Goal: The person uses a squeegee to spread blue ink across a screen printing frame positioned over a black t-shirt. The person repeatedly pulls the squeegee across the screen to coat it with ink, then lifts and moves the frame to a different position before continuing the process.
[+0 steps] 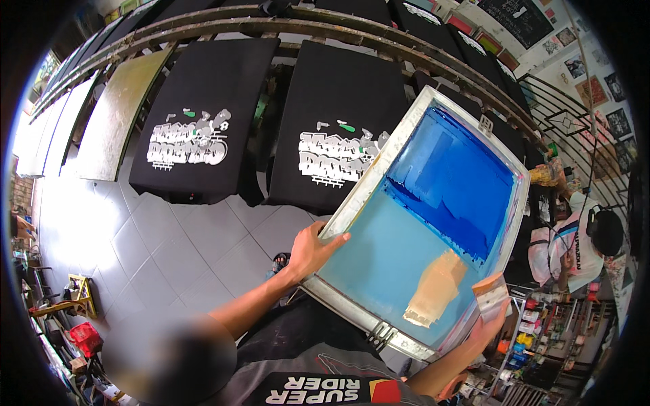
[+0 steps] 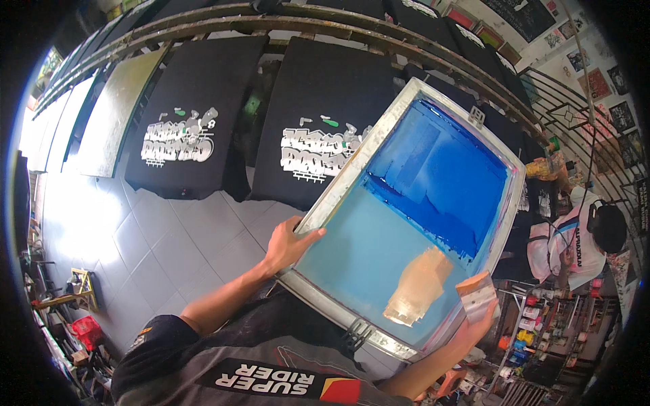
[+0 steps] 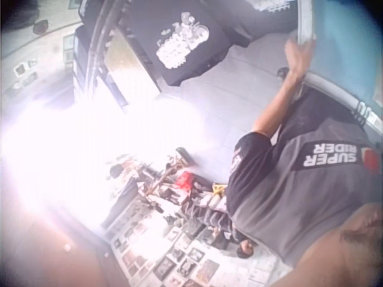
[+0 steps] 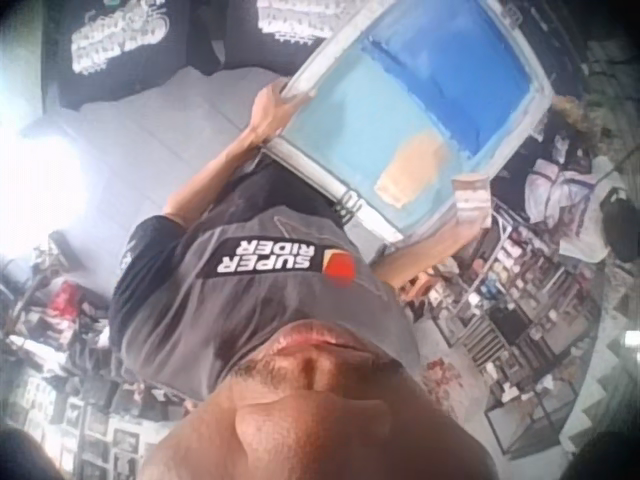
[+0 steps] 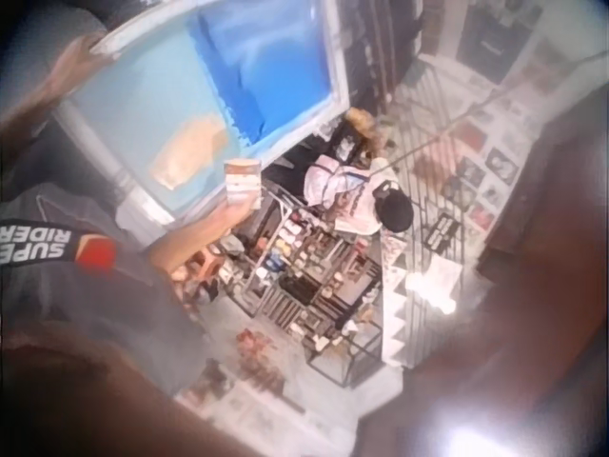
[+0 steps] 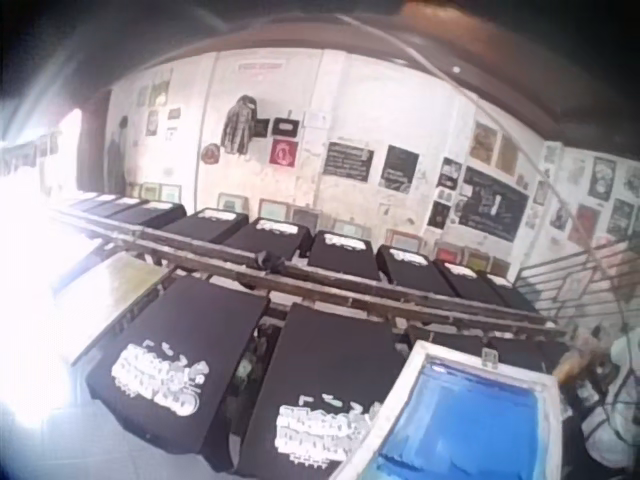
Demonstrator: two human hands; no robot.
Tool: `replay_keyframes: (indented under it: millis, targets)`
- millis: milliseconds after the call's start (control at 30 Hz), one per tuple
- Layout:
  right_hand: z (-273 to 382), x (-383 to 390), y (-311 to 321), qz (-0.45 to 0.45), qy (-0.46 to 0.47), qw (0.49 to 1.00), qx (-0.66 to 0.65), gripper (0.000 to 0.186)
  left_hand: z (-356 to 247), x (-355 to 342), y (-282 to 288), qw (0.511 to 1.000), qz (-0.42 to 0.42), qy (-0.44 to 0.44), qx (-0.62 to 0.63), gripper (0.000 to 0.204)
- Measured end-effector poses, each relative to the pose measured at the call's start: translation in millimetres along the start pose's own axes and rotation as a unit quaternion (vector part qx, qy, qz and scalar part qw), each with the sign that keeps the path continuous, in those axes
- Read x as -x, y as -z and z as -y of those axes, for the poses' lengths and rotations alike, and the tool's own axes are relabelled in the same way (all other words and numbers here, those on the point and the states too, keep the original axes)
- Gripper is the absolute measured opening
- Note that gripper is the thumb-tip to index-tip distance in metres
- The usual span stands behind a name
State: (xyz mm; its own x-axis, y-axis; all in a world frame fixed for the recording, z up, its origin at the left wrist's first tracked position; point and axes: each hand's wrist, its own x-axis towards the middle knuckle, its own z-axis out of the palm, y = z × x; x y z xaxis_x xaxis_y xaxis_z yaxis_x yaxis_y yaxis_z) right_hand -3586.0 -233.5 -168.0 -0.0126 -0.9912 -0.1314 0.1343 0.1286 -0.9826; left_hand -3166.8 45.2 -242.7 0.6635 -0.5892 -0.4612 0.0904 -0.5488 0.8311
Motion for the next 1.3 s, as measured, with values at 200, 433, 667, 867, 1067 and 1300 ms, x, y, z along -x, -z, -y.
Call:
replay_keyframes:
  millis: [200, 433, 667, 867, 1067, 1300]
  targets:
    - [10, 67, 37, -0.01, 0.022, 0.999, 0.029, 0.07, 45, 29, -4, 0.999, -0.007, -0.049, 0.001, 0.071]
    - [-4, 132, 76, -0.062, 0.046, 0.996, 0.033, 0.067, 59, 44, 9, 0.997, 0.058, -0.057, -0.01, 0.071]
    - [-10, 182, 82, -0.114, 0.032, 0.992, 0.047, 0.069, 60, 51, 22, 0.993, 0.104, -0.056, -0.029, 0.072]
    - [-14, 200, 83, -0.122, 0.029, 0.992, 0.031, 0.068, 66, 56, 26, 0.992, 0.093, -0.085, -0.027, 0.07]
    - [-22, 199, 78, -0.105, 0.046, 0.993, 0.028, 0.065, 56, 65, 40, 0.994, 0.103, -0.037, -0.031, 0.069]
    - [-17, 193, 69, -0.104, 0.043, 0.993, 0.033, 0.064, 61, 69, 41, 0.995, 0.073, -0.053, -0.033, 0.067]
